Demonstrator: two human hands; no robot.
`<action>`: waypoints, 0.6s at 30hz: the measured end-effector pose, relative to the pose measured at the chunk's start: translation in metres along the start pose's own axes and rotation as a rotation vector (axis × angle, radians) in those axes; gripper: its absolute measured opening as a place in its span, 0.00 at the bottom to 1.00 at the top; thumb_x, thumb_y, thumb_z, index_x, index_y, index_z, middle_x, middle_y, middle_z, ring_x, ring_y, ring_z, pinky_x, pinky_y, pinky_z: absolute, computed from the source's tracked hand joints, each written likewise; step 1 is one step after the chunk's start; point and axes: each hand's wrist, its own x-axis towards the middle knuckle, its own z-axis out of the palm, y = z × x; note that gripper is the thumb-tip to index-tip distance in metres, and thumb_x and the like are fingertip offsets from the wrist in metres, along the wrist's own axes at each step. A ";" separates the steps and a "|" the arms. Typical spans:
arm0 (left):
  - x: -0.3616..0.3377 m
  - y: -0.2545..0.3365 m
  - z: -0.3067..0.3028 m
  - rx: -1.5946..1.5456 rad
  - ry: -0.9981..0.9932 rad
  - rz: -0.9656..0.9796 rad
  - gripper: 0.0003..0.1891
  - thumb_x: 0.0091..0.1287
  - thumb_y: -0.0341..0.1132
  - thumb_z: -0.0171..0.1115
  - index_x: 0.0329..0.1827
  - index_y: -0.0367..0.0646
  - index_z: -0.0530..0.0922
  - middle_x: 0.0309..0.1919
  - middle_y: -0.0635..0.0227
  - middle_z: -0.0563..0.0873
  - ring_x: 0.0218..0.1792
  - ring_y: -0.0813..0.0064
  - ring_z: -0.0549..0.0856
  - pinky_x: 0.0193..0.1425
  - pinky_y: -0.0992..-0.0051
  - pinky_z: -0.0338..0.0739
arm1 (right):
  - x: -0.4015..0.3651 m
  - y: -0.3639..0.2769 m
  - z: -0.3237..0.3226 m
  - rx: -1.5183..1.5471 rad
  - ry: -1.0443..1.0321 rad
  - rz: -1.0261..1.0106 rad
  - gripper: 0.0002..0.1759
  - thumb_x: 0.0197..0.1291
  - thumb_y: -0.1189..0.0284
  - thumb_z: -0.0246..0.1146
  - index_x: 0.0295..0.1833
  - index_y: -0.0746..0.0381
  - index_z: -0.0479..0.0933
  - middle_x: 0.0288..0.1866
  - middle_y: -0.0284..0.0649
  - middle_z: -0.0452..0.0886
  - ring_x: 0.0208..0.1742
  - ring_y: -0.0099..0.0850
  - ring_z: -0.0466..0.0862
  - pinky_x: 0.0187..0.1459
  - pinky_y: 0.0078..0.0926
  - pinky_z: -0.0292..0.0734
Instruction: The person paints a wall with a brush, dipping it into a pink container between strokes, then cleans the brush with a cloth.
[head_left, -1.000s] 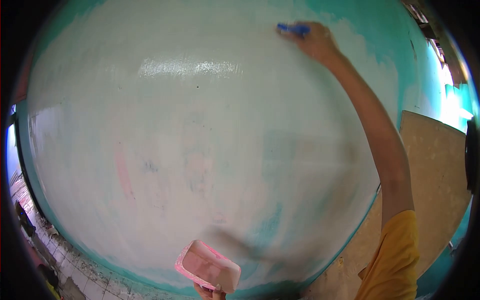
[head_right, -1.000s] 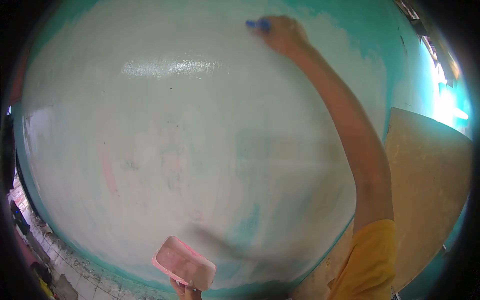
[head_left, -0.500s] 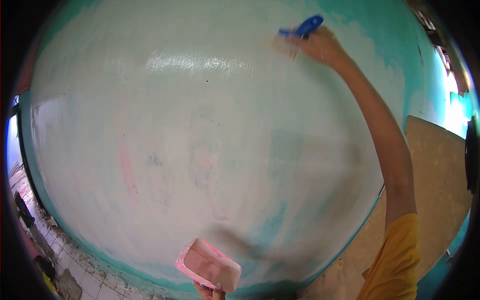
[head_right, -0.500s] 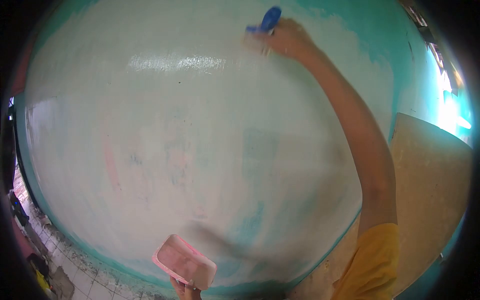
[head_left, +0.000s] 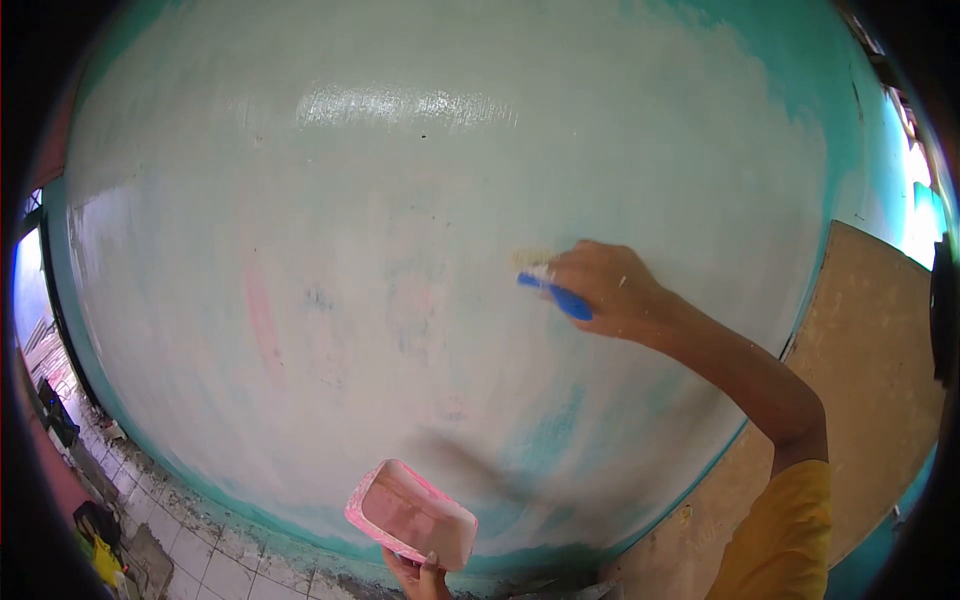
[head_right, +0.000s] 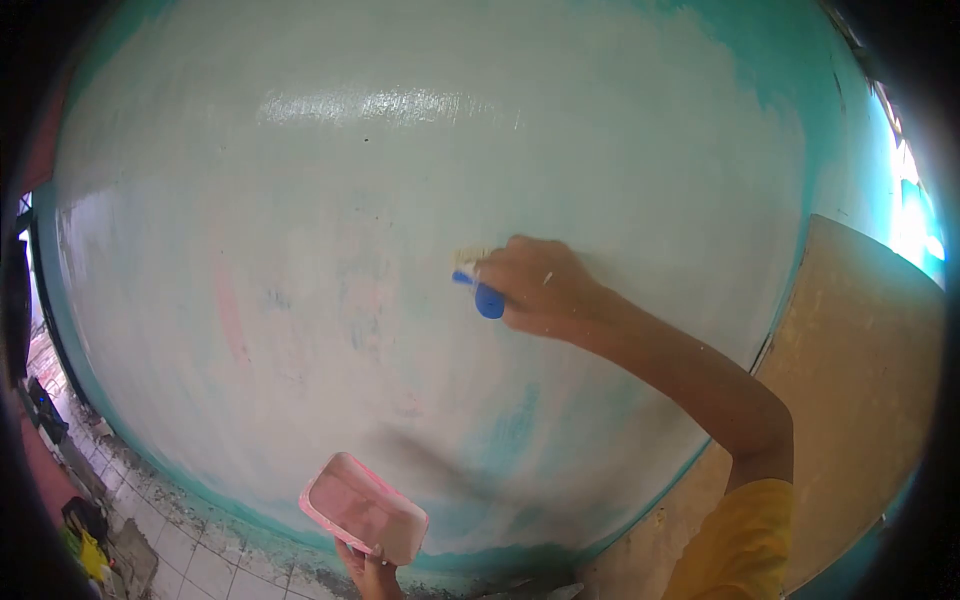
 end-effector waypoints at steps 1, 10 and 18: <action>0.002 -0.001 0.001 -0.015 0.013 -0.023 0.49 0.63 0.53 0.65 0.78 0.43 0.45 0.67 0.57 0.63 0.61 0.60 0.71 0.56 0.62 0.73 | -0.002 -0.007 -0.003 0.039 -0.204 0.074 0.11 0.61 0.66 0.64 0.48 0.54 0.83 0.40 0.36 0.85 0.43 0.37 0.82 0.44 0.34 0.78; 0.001 -0.007 0.000 -0.098 0.030 -0.077 0.48 0.62 0.45 0.68 0.78 0.44 0.45 0.67 0.57 0.64 0.62 0.61 0.70 0.57 0.63 0.73 | 0.099 0.146 -0.093 -0.494 0.385 0.373 0.28 0.67 0.45 0.54 0.51 0.58 0.83 0.48 0.43 0.85 0.50 0.43 0.83 0.53 0.38 0.77; 0.004 0.004 0.003 -0.049 -0.005 -0.065 0.47 0.62 0.48 0.66 0.77 0.42 0.46 0.66 0.57 0.65 0.63 0.61 0.70 0.57 0.63 0.73 | 0.074 0.070 -0.037 -0.316 0.289 0.082 0.10 0.58 0.71 0.61 0.46 0.55 0.81 0.39 0.39 0.83 0.46 0.40 0.81 0.48 0.39 0.78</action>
